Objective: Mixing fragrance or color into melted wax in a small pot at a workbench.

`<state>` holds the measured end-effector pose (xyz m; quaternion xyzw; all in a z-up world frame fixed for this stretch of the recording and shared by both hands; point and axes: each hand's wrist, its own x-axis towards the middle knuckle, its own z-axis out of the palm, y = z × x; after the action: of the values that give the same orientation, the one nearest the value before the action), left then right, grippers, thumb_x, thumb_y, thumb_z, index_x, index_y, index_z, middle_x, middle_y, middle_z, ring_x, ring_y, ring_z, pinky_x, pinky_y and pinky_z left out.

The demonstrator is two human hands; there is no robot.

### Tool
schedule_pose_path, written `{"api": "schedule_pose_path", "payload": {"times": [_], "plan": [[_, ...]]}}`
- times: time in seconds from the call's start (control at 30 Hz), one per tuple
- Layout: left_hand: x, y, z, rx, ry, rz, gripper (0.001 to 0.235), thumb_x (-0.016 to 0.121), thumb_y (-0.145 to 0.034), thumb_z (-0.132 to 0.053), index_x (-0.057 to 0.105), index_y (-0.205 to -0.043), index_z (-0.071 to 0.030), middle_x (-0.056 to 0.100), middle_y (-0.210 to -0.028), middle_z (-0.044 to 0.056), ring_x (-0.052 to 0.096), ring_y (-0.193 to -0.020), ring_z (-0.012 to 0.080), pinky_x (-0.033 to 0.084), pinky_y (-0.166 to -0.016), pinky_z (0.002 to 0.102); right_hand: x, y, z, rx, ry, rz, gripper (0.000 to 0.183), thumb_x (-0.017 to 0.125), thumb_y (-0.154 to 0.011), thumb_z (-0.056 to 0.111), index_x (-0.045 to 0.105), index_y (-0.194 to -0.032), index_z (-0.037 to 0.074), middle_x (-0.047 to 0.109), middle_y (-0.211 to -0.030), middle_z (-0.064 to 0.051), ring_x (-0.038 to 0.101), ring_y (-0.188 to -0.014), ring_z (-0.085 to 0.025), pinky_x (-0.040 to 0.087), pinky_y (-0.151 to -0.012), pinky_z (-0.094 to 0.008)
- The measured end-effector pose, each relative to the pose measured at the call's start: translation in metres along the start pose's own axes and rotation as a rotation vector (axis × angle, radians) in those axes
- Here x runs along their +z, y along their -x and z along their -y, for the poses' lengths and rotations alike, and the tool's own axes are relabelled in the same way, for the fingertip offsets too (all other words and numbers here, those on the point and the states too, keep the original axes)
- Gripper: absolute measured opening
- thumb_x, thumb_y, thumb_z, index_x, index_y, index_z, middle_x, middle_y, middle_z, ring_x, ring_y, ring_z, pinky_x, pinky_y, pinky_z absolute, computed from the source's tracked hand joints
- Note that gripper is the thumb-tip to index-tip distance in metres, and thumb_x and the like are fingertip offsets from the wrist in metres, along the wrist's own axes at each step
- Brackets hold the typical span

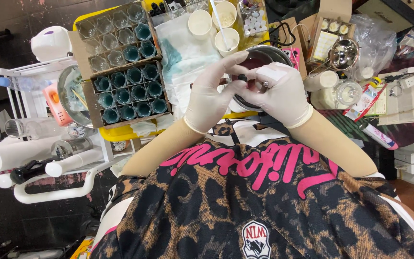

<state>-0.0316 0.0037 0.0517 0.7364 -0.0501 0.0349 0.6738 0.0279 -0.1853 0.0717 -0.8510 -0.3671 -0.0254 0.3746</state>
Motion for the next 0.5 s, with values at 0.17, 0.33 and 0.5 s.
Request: {"api": "schedule_pose_path", "payload": {"times": [0.17, 0.33, 0.5], "plan": [[-0.002, -0.004, -0.019, 0.204, -0.035, -0.009, 0.052, 0.063, -0.097, 0.003, 0.048, -0.146, -0.006, 0.063, -0.132, 0.010, 0.062, -0.127, 0.0204, 0.049, -0.111, 0.032, 0.004, 0.006, -0.012, -0.001, 0.001, -0.004, 0.027, 0.087, -0.083, 0.022, 0.078, -0.104, 0.009, 0.066, -0.073, -0.003, 0.063, -0.070, -0.021, 0.051, -0.068, -0.034], [0.002, 0.001, 0.008, 0.082, -0.050, -0.018, 0.055, 0.076, -0.094, 0.001, 0.058, -0.146, -0.009, 0.071, -0.116, 0.006, 0.068, -0.114, 0.0184, 0.055, -0.109, 0.032, 0.000, 0.001, -0.004, -0.028, -0.005, -0.007, 0.028, 0.087, -0.083, 0.021, 0.078, -0.105, 0.008, 0.067, -0.075, -0.004, 0.064, -0.072, -0.021, 0.051, -0.069, -0.034], [-0.001, -0.006, -0.020, 0.260, 0.012, 0.011, 0.056, 0.069, -0.092, 0.003, 0.050, -0.144, -0.006, 0.058, -0.135, 0.008, 0.059, -0.122, 0.0180, 0.048, -0.111, 0.032, 0.005, 0.006, -0.017, -0.020, -0.021, 0.003, 0.026, 0.088, -0.081, 0.021, 0.076, -0.099, 0.007, 0.066, -0.073, -0.004, 0.064, -0.070, -0.021, 0.051, -0.067, -0.034]]}}
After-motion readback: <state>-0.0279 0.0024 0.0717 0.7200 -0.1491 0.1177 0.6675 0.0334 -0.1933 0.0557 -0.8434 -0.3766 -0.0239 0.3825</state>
